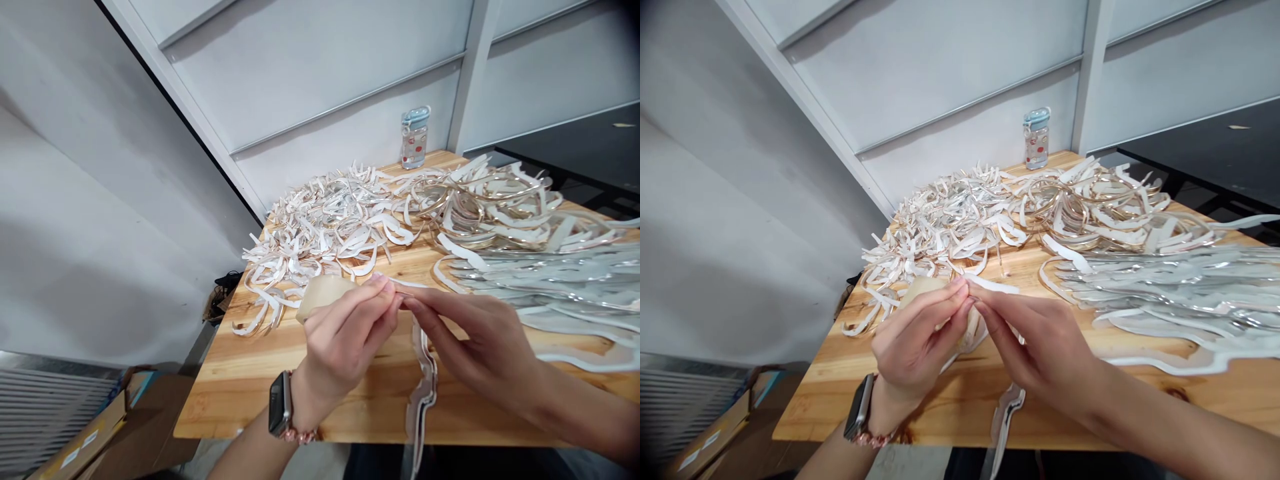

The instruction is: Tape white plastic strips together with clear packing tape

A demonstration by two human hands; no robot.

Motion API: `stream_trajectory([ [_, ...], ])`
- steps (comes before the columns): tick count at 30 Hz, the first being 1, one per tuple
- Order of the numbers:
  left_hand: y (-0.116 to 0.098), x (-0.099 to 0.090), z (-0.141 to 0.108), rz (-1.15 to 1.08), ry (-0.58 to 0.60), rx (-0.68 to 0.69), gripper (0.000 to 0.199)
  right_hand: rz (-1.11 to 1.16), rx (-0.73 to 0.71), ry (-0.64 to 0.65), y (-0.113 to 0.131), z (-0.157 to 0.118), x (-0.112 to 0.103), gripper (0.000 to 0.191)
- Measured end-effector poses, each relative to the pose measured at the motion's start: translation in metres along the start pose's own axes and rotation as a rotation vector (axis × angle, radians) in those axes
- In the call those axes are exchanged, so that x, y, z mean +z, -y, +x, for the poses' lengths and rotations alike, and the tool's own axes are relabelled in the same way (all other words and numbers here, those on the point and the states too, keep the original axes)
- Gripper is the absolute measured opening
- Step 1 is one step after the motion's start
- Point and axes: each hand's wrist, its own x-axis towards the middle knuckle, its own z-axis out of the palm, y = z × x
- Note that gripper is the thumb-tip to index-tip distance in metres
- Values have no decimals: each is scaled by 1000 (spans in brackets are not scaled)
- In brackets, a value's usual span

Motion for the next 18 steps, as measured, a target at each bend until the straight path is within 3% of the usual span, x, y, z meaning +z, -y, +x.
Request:
stream_trajectory([
  [4, 1, 1, 1, -2, 3, -19, 13, -55, -59, 13, -3, -1, 1, 21],
  [18, 1, 4, 6, -106, -28, -72, 14, -43, -65, 21, -5, -3, 0, 24],
])
